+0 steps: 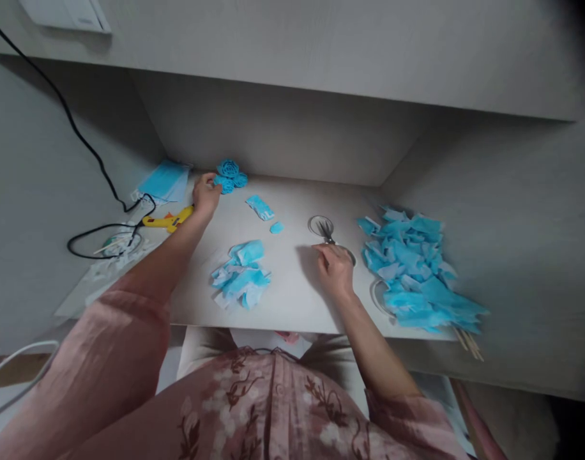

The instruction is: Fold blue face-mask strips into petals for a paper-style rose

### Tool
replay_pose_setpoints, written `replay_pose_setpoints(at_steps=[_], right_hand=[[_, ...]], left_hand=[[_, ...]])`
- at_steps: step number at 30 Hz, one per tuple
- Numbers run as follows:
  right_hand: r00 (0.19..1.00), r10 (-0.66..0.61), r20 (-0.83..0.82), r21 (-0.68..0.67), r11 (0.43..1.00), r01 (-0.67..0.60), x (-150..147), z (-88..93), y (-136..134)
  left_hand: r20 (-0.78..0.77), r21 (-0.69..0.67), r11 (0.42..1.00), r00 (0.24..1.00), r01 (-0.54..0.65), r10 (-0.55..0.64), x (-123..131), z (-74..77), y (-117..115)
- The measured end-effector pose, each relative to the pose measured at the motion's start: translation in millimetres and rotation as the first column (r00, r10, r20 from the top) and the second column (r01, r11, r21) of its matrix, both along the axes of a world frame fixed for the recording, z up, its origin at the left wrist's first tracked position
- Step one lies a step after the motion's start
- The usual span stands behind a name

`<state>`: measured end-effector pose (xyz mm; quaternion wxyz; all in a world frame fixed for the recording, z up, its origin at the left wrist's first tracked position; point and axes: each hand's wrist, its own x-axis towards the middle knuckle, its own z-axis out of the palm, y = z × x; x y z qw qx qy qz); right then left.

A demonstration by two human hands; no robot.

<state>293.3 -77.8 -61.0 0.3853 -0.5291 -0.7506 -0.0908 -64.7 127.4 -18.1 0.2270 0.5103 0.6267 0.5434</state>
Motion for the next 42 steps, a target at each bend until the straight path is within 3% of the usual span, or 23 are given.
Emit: replay_pose_setpoints(at_steps=[4, 8, 11, 17, 19, 21, 23, 25, 26, 28, 30, 31, 34, 38, 40, 42], right_hand=[[1.0, 0.017, -0.017, 0.012, 1.0, -0.017, -0.3, 1.3, -2.5], [0.999, 0.034, -0.031, -0.012, 0.999, -0.034, -0.3, 1.8, -5.0], [0.999, 0.037, -0.022, -0.022, 0.999, -0.037, 0.0, 2.5, -5.9], [0.997, 0.078, 0.006, 0.002, 0.997, -0.078, 0.5, 8.0, -8.1], [0.996, 0.086, 0.01, 0.003, 0.996, -0.086, 0.5, 9.6, -8.4], [0.996, 0.093, 0.013, 0.01, 0.996, -0.093, 0.8, 10.1, -8.1], [0.995, 0.104, 0.01, 0.026, 0.994, -0.104, 1.3, 9.9, -7.7], [0.994, 0.11, -0.003, 0.035, 0.993, -0.11, 1.2, 10.4, -8.2], [0.994, 0.112, -0.012, 0.029, 0.993, -0.112, 0.5, 11.5, -9.0], [0.992, 0.118, -0.036, 0.026, 0.993, -0.118, -3.0, 16.3, -11.6], [0.989, 0.134, -0.062, 0.008, 0.991, -0.134, -9.9, 25.3, -13.8], [0.985, 0.154, -0.079, 0.011, 0.988, -0.154, -14.6, 31.0, -13.9], [0.967, 0.236, -0.096, -0.032, 0.97, -0.24, -30.4, 48.7, -7.5], [0.94, 0.284, -0.188, -0.145, 0.939, -0.312, -48.5, 61.7, 12.8], [0.893, 0.365, -0.263, -0.237, 0.873, -0.427, -56.1, 62.7, 22.5], [0.84, 0.424, -0.337, -0.272, 0.811, -0.518, -62.9, 61.7, 30.5]], left_hand=[[-0.244, 0.064, 0.998, 0.97, 0.012, 0.004, -10.4, 4.1, 34.4], [-0.191, 0.166, 0.979, 0.977, 0.122, -0.09, -15.7, 13.1, 76.1], [-0.105, 0.146, 0.979, 0.986, 0.141, -0.127, -12.8, 20.8, 96.5], [-0.155, -0.062, 0.971, 0.959, 0.231, -0.238, -1.0, 25.8, 97.0], [-0.149, -0.025, 0.977, 0.966, 0.212, -0.213, -1.5, 31.2, 93.4], [-0.107, 0.103, 0.983, 0.985, 0.149, -0.138, -2.8, 41.8, 88.1], [-0.014, 0.218, 0.974, 0.998, 0.067, -0.065, -0.5, 55.4, 77.9], [0.084, 0.215, 0.973, 0.991, 0.082, -0.101, 8.6, 67.2, 59.3], [0.277, 0.193, 0.969, 0.939, 0.153, -0.204, 15.8, 71.3, 46.2], [0.362, 0.137, 0.943, 0.871, 0.302, -0.332, 33.4, 75.5, 13.6], [0.539, 0.101, 0.867, 0.705, 0.489, -0.46, 51.4, 76.1, -23.7], [0.56, 0.071, 0.826, 0.663, 0.559, -0.497, 59.3, 76.0, -42.2], [0.546, -0.029, 0.754, 0.642, 0.656, -0.538, 75.2, 75.7, -88.5], [0.471, -0.05, 0.671, 0.61, 0.74, -0.637, 80.1, 78.1, -123.1], [0.442, -0.043, 0.661, 0.607, 0.75, -0.66, 78.4, 80.4, -132.9], [0.382, -0.048, 0.686, 0.648, 0.726, -0.659, 75.2, 82.1, -141.5]])
